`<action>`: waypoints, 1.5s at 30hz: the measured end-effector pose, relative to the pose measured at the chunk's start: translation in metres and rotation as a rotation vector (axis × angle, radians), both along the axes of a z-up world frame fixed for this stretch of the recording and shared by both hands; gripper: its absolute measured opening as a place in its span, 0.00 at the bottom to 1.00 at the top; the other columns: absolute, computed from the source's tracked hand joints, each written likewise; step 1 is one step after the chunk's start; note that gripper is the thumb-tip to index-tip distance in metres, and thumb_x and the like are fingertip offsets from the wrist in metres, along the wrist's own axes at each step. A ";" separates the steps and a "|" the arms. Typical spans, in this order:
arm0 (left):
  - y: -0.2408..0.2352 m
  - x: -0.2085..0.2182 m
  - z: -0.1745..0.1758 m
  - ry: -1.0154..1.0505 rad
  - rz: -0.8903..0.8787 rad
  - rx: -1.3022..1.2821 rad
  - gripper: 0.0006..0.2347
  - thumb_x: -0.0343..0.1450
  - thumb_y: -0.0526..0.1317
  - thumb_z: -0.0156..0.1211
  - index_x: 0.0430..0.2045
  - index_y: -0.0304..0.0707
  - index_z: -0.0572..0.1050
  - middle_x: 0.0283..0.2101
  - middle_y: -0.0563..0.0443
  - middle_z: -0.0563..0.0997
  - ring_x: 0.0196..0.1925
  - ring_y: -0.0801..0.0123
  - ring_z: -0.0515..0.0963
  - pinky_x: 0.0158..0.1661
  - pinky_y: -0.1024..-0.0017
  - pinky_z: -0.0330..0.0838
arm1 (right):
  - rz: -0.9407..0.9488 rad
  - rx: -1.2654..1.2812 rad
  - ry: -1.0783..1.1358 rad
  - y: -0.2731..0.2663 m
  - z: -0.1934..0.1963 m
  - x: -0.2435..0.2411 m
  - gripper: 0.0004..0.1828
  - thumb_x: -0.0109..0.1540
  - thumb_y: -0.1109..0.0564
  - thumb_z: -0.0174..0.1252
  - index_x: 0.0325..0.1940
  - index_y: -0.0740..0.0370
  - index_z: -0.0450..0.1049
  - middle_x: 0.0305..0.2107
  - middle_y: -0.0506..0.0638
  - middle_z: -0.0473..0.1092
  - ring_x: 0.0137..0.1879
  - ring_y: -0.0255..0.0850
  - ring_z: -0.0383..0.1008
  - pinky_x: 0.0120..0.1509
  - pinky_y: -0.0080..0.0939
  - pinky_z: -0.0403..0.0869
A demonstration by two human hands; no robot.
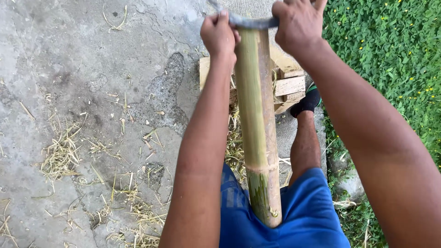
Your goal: The recorder uses a sickle to scrape, cut, and tie a bamboo stalk held vertically between their legs for stability.
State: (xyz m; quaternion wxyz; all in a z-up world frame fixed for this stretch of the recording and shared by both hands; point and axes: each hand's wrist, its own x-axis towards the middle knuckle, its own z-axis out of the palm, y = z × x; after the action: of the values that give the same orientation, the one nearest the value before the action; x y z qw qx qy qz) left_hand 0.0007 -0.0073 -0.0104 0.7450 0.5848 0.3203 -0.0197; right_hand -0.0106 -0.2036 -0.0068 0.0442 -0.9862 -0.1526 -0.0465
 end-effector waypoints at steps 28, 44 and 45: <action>0.018 0.006 -0.020 -0.133 -0.056 0.034 0.07 0.70 0.36 0.58 0.30 0.28 0.71 0.23 0.46 0.77 0.15 0.71 0.72 0.13 0.70 0.66 | 0.039 0.307 -0.004 -0.002 -0.024 -0.008 0.13 0.56 0.69 0.58 0.42 0.57 0.76 0.36 0.50 0.73 0.49 0.46 0.73 0.60 0.56 0.56; 0.011 -0.013 0.038 -0.561 -0.494 1.468 0.07 0.68 0.48 0.69 0.26 0.48 0.82 0.35 0.59 0.77 0.41 0.64 0.73 0.46 0.61 0.66 | -0.410 1.355 0.512 0.015 -0.032 -0.050 0.29 0.71 0.35 0.54 0.34 0.64 0.73 0.17 0.44 0.66 0.19 0.33 0.65 0.22 0.40 0.66; 0.011 -0.009 0.039 -0.556 -0.524 1.461 0.06 0.67 0.46 0.70 0.25 0.47 0.82 0.35 0.58 0.77 0.41 0.63 0.73 0.45 0.62 0.67 | -0.419 1.334 0.486 0.016 -0.032 -0.047 0.30 0.71 0.34 0.53 0.34 0.64 0.74 0.17 0.44 0.66 0.19 0.33 0.66 0.23 0.40 0.66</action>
State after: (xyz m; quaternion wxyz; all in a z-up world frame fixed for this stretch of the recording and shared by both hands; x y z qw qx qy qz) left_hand -0.0079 0.0037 0.0290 0.2001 0.9614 -0.0904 0.1658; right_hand -0.0574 -0.1872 -0.0388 0.6569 -0.7408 0.1135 0.0827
